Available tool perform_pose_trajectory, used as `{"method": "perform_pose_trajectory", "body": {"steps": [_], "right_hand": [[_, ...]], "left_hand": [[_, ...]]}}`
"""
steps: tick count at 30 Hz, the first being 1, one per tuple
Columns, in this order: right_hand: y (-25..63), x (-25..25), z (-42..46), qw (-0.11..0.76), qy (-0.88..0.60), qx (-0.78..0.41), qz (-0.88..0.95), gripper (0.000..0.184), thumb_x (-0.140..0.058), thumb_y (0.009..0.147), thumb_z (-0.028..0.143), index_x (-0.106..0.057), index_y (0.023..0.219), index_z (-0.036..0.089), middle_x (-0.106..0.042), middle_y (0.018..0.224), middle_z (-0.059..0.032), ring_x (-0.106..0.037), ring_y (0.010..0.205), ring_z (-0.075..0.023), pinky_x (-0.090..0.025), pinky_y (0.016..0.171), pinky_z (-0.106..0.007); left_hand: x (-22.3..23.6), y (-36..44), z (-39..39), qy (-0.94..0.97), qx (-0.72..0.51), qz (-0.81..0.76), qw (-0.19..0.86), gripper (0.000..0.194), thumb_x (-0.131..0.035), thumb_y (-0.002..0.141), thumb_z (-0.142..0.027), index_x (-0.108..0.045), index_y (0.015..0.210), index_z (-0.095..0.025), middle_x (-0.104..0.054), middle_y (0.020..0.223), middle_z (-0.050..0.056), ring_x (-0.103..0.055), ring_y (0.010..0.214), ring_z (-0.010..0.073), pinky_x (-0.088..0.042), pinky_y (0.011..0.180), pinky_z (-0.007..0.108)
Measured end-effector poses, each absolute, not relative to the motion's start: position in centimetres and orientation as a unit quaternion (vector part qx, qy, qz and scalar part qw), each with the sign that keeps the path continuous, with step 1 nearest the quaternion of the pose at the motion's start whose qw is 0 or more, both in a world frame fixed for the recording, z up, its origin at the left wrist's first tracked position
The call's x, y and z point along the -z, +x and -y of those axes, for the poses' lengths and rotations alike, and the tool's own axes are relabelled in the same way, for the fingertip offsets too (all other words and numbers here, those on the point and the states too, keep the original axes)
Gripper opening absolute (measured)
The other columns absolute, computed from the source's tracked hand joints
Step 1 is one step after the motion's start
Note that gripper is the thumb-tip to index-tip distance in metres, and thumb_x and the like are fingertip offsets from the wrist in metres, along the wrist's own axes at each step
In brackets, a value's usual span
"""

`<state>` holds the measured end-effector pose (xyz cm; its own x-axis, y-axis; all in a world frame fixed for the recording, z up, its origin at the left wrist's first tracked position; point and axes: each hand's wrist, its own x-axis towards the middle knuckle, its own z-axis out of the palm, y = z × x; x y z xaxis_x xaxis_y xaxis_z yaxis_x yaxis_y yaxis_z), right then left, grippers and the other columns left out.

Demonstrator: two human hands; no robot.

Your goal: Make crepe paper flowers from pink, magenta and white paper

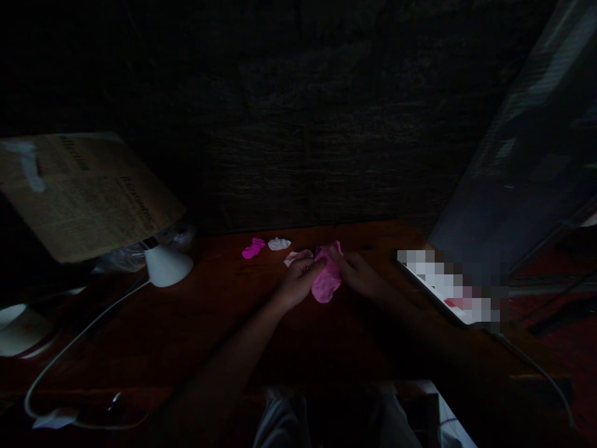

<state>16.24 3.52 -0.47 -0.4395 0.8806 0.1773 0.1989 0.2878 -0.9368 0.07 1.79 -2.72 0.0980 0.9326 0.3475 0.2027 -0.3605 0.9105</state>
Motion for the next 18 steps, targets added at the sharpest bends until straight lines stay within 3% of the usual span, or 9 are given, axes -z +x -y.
{"method": "perform_pose_trajectory", "body": {"steps": [9, 18], "right_hand": [[16.44, 1.12, -4.09, 0.386, -0.368, -0.405, 0.742, 0.057, -0.042, 0.087, 0.071, -0.052, 0.064, 0.019, -0.052, 0.061, -0.0001, -0.052, 0.061, -0.0149, -0.041, 0.058, -0.027], [16.44, 1.13, -4.3, 0.394, -0.377, -0.389, 0.743, 0.056, -0.04, 0.089, 0.068, -0.059, 0.074, 0.017, -0.057, 0.068, -0.0008, -0.052, 0.063, -0.0144, -0.04, 0.059, -0.026]], "left_hand": [[2.62, 0.36, -1.57, 0.638, -0.493, -0.435, 0.401, 0.04, -0.06, 0.083, -0.05, -0.058, 0.062, -0.016, -0.045, 0.078, 0.002, -0.044, 0.078, 0.0161, -0.037, 0.069, 0.029], [2.5, 0.05, -1.42, 0.695, -0.473, -0.423, 0.339, 0.03, -0.056, 0.085, -0.037, -0.056, 0.062, -0.017, -0.047, 0.076, 0.002, -0.046, 0.08, 0.0171, -0.038, 0.07, 0.03]]}}
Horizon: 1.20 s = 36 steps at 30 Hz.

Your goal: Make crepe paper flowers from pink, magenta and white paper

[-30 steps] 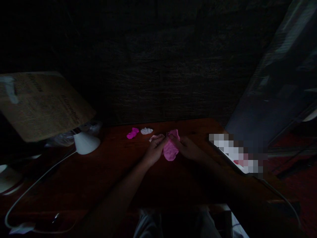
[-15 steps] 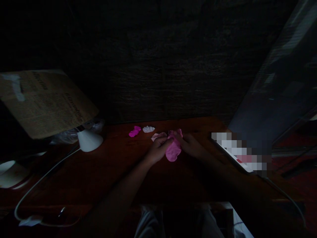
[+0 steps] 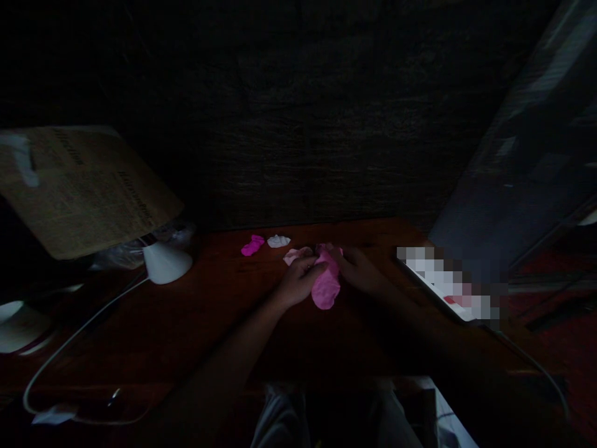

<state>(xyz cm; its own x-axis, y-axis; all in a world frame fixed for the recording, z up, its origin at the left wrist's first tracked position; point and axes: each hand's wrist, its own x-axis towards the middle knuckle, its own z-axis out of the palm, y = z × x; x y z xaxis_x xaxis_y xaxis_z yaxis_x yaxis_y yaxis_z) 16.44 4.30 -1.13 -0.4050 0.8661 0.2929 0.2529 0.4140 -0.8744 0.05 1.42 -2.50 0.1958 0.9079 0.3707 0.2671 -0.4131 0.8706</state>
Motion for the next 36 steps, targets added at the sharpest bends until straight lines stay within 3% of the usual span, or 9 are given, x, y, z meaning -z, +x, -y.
{"method": "perform_pose_trajectory", "body": {"steps": [6, 12, 18, 25, 32, 36], "right_hand": [[16.71, 0.9, -4.51, 0.391, -0.355, -0.359, 0.769, 0.054, -0.041, 0.09, 0.065, -0.059, 0.075, 0.017, -0.058, 0.068, -0.0009, -0.051, 0.062, -0.014, -0.04, 0.06, -0.026], [16.69, 1.03, -4.53, 0.412, -0.344, -0.374, 0.757, 0.048, -0.047, 0.09, 0.06, -0.059, 0.073, 0.018, -0.058, 0.068, -0.0003, -0.052, 0.062, -0.0135, -0.041, 0.059, -0.025], [16.69, 0.91, -4.71, 0.43, -0.335, -0.411, 0.731, 0.044, -0.058, 0.084, 0.059, -0.066, 0.082, 0.016, -0.065, 0.077, -0.0034, -0.06, 0.074, -0.0172, -0.046, 0.068, -0.027], [17.02, 0.55, -4.81, 0.458, -0.338, -0.476, 0.67, 0.04, -0.068, 0.076, 0.055, -0.067, 0.086, 0.016, -0.065, 0.076, -0.0029, -0.056, 0.068, -0.0145, -0.045, 0.064, -0.027], [17.14, 0.68, -4.94, 0.448, -0.35, -0.49, 0.661, 0.035, -0.07, 0.075, 0.05, -0.066, 0.078, 0.016, -0.063, 0.071, -0.0017, -0.056, 0.066, -0.0139, -0.044, 0.064, -0.028], [16.97, 0.63, -4.78, 0.441, -0.348, -0.5, 0.659, 0.038, -0.072, 0.073, 0.051, -0.066, 0.085, 0.015, -0.062, 0.068, -0.0002, -0.052, 0.059, -0.012, -0.042, 0.057, -0.027]], "left_hand": [[2.64, 0.11, -1.26, 0.679, -0.46, -0.431, 0.376, 0.034, -0.058, 0.082, -0.044, -0.056, 0.062, -0.016, -0.044, 0.071, 0.001, -0.043, 0.073, 0.0159, -0.036, 0.063, 0.028], [2.34, 0.67, -1.28, 0.648, -0.492, -0.427, 0.394, 0.043, -0.056, 0.085, -0.054, -0.057, 0.063, -0.017, -0.047, 0.077, 0.002, -0.046, 0.078, 0.0158, -0.039, 0.068, 0.028], [2.16, 0.54, -1.53, 0.681, -0.509, -0.43, 0.305, 0.04, -0.055, 0.088, -0.05, -0.06, 0.066, -0.017, -0.05, 0.072, 0.001, -0.047, 0.074, 0.0151, -0.04, 0.071, 0.028], [2.31, 0.37, -1.27, 0.625, -0.544, -0.448, 0.335, 0.029, -0.058, 0.088, -0.046, -0.063, 0.085, -0.018, -0.058, 0.077, -0.001, -0.051, 0.072, 0.0133, -0.041, 0.066, 0.024], [2.28, 0.49, -1.13, 0.613, -0.572, -0.461, 0.291, 0.029, -0.059, 0.088, -0.046, -0.067, 0.092, -0.018, -0.068, 0.083, 0.003, -0.06, 0.078, 0.0158, -0.044, 0.071, 0.026], [1.92, 0.6, -0.91, 0.589, -0.594, -0.447, 0.316, 0.029, -0.062, 0.086, -0.044, -0.066, 0.097, -0.018, -0.072, 0.089, 0.005, -0.065, 0.081, 0.0164, -0.048, 0.071, 0.027]]}}
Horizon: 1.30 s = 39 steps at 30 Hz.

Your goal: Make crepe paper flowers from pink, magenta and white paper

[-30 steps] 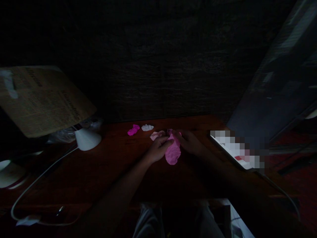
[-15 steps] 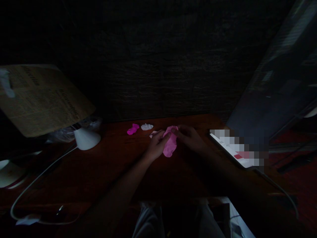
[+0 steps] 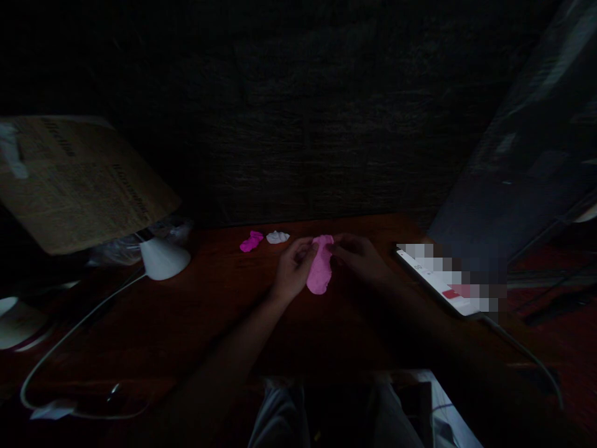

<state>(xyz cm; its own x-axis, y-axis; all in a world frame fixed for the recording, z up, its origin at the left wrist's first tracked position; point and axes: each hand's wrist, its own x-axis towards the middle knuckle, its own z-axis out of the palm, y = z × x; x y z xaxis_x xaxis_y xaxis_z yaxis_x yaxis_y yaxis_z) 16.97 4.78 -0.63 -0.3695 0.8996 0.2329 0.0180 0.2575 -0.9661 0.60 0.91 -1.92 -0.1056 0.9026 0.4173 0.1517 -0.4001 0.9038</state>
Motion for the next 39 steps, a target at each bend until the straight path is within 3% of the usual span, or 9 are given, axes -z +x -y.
{"method": "perform_pose_trajectory", "body": {"steps": [7, 13, 18, 22, 33, 39], "right_hand": [[16.7, 0.5, -4.6, 0.461, -0.353, -0.488, 0.652, 0.04, -0.068, 0.077, 0.055, -0.068, 0.087, 0.016, -0.061, 0.066, 0.0003, -0.051, 0.056, -0.0112, -0.042, 0.055, -0.026], [16.9, 1.0, -5.0, 0.476, -0.368, -0.477, 0.641, 0.042, -0.072, 0.074, 0.053, -0.07, 0.092, 0.016, -0.067, 0.078, -0.0035, -0.054, 0.059, -0.0114, -0.044, 0.055, -0.026], [16.9, 1.0, -5.0, 0.461, -0.366, -0.467, 0.66, 0.041, -0.071, 0.075, 0.054, -0.071, 0.09, 0.015, -0.065, 0.068, -0.0017, -0.054, 0.056, -0.012, -0.044, 0.054, -0.026], [16.9, 1.1, -5.0, 0.475, -0.371, -0.452, 0.657, 0.043, -0.073, 0.073, 0.053, -0.072, 0.092, 0.015, -0.07, 0.075, -0.0041, -0.055, 0.057, -0.0118, -0.045, 0.054, -0.026], [17.2, 1.6, -5.3, 0.469, -0.319, -0.45, 0.69, 0.026, -0.072, 0.076, 0.04, -0.074, 0.089, 0.018, -0.075, 0.091, -0.0069, -0.068, 0.082, -0.019, -0.053, 0.074, -0.032], [17.4, 1.4, -5.2, 0.456, -0.289, -0.46, 0.705, 0.02, -0.068, 0.077, 0.033, -0.075, 0.087, 0.018, -0.075, 0.09, -0.0064, -0.067, 0.085, -0.0197, -0.052, 0.077, -0.033]], "left_hand": [[2.1, 0.5, -1.1, 0.593, -0.596, -0.435, 0.322, 0.022, -0.065, 0.084, -0.037, -0.067, 0.093, -0.017, -0.074, 0.09, 0.005, -0.067, 0.082, 0.0167, -0.05, 0.073, 0.028], [2.5, 0.5, -1.2, 0.607, -0.576, -0.434, 0.333, 0.021, -0.067, 0.083, -0.037, -0.07, 0.092, -0.018, -0.074, 0.091, 0.006, -0.068, 0.08, 0.0172, -0.052, 0.069, 0.028], [2.7, 0.4, -1.2, 0.608, -0.587, -0.438, 0.307, 0.024, -0.067, 0.084, -0.036, -0.073, 0.1, -0.019, -0.075, 0.093, 0.006, -0.069, 0.085, 0.0179, -0.053, 0.075, 0.029], [2.7, 0.4, -1.3, 0.612, -0.584, -0.444, 0.295, 0.022, -0.067, 0.084, -0.036, -0.074, 0.097, -0.02, -0.076, 0.096, 0.006, -0.069, 0.083, 0.0179, -0.054, 0.073, 0.029], [2.5, 0.4, -1.3, 0.622, -0.588, -0.427, 0.291, 0.013, -0.069, 0.082, -0.028, -0.072, 0.092, -0.019, -0.075, 0.092, 0.005, -0.069, 0.081, 0.0159, -0.053, 0.071, 0.026], [2.6, 0.2, -1.5, 0.604, -0.594, -0.402, 0.348, 0.024, -0.074, 0.078, -0.027, -0.072, 0.1, -0.019, -0.076, 0.091, 0.005, -0.071, 0.082, 0.016, -0.055, 0.076, 0.027]]}}
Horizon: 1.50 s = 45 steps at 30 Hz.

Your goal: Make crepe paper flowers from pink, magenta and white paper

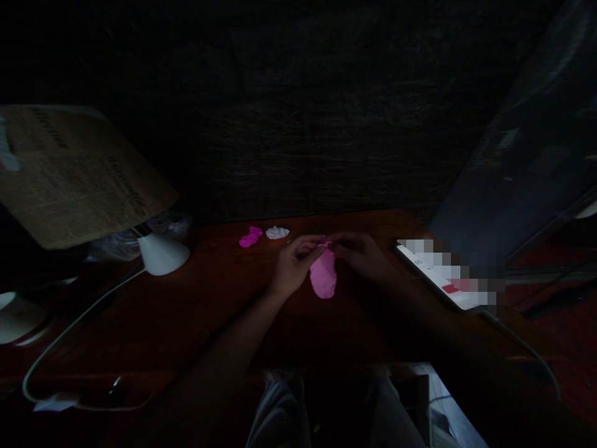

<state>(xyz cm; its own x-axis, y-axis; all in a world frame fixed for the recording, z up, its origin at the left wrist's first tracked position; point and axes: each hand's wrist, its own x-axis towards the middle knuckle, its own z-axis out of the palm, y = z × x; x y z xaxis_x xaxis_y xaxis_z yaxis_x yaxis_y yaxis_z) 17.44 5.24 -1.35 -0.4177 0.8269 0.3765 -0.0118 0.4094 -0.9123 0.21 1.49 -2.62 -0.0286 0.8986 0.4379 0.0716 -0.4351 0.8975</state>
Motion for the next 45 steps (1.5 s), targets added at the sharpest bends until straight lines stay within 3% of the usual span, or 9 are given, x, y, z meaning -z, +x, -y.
{"method": "perform_pose_trajectory", "body": {"steps": [7, 12, 22, 28, 32, 40, 45], "right_hand": [[17.7, 1.1, -5.0, 0.443, -0.276, -0.471, 0.711, 0.02, -0.068, 0.077, 0.033, -0.074, 0.088, 0.017, -0.073, 0.085, -0.0047, -0.062, 0.072, -0.0153, -0.049, 0.067, -0.029], [17.5, 1.1, -4.9, 0.445, -0.267, -0.483, 0.705, 0.021, -0.071, 0.077, 0.032, -0.071, 0.091, 0.016, -0.07, 0.083, -0.0037, -0.058, 0.066, -0.0122, -0.048, 0.063, -0.027], [17.4, 0.9, -4.7, 0.45, -0.264, -0.514, 0.681, 0.03, -0.077, 0.073, 0.033, -0.059, 0.092, 0.019, -0.066, 0.077, -0.0008, -0.058, 0.062, -0.0118, -0.048, 0.057, -0.026], [17.2, 0.8, -4.6, 0.456, -0.269, -0.516, 0.674, 0.035, -0.078, 0.07, 0.03, -0.059, 0.098, 0.019, -0.067, 0.083, -0.0013, -0.062, 0.069, -0.0132, -0.05, 0.062, -0.026], [17.1, 0.8, -4.5, 0.438, -0.283, -0.522, 0.675, 0.037, -0.076, 0.073, 0.035, -0.059, 0.102, 0.018, -0.065, 0.079, -0.0008, -0.06, 0.064, -0.0122, -0.049, 0.059, -0.026], [17.0, 0.5, -4.1, 0.358, -0.287, -0.514, 0.725, 0.038, -0.071, 0.077, 0.052, -0.066, 0.083, 0.015, -0.061, 0.067, 0.0006, -0.052, 0.055, -0.0101, -0.043, 0.056, -0.025], [17.0, 0.6, -4.1, 0.341, -0.281, -0.493, 0.75, 0.039, -0.067, 0.081, 0.053, -0.065, 0.073, 0.015, -0.057, 0.06, 0.0023, -0.052, 0.056, -0.0103, -0.042, 0.057, -0.025]], "left_hand": [[2.9, 0.0, -1.6, 0.603, -0.583, -0.412, 0.356, 0.033, -0.076, 0.076, -0.032, -0.074, 0.107, -0.02, -0.076, 0.1, 0.008, -0.07, 0.089, 0.0183, -0.055, 0.083, 0.032], [2.8, 0.0, -1.6, 0.597, -0.585, -0.417, 0.358, 0.026, -0.074, 0.078, -0.034, -0.077, 0.1, -0.02, -0.075, 0.109, 0.009, -0.069, 0.1, 0.021, -0.053, 0.091, 0.036], [2.5, 0.0, -1.5, 0.594, -0.579, -0.407, 0.382, 0.023, -0.076, 0.075, -0.034, -0.078, 0.093, -0.021, -0.076, 0.102, 0.009, -0.069, 0.1, 0.0217, -0.052, 0.093, 0.038], [2.4, 0.1, -1.5, 0.559, -0.593, -0.411, 0.409, 0.021, -0.079, 0.071, -0.032, -0.077, 0.086, -0.018, -0.076, 0.102, 0.009, -0.07, 0.096, 0.0215, -0.053, 0.09, 0.037], [2.2, 0.3, -1.4, 0.514, -0.613, -0.402, 0.445, 0.026, -0.082, 0.067, -0.034, -0.076, 0.088, -0.018, -0.077, 0.1, 0.009, -0.071, 0.095, 0.0224, -0.054, 0.089, 0.039], [1.6, 0.4, -1.4, 0.451, -0.641, -0.399, 0.476, 0.038, -0.088, 0.058, -0.033, -0.074, 0.09, -0.018, -0.077, 0.096, 0.008, -0.072, 0.095, 0.024, -0.054, 0.088, 0.041], [1.7, 0.4, -1.3, 0.454, -0.643, -0.382, 0.484, 0.038, -0.086, 0.06, -0.032, -0.073, 0.093, -0.019, -0.077, 0.095, 0.007, -0.072, 0.094, 0.0228, -0.055, 0.086, 0.039]]}}
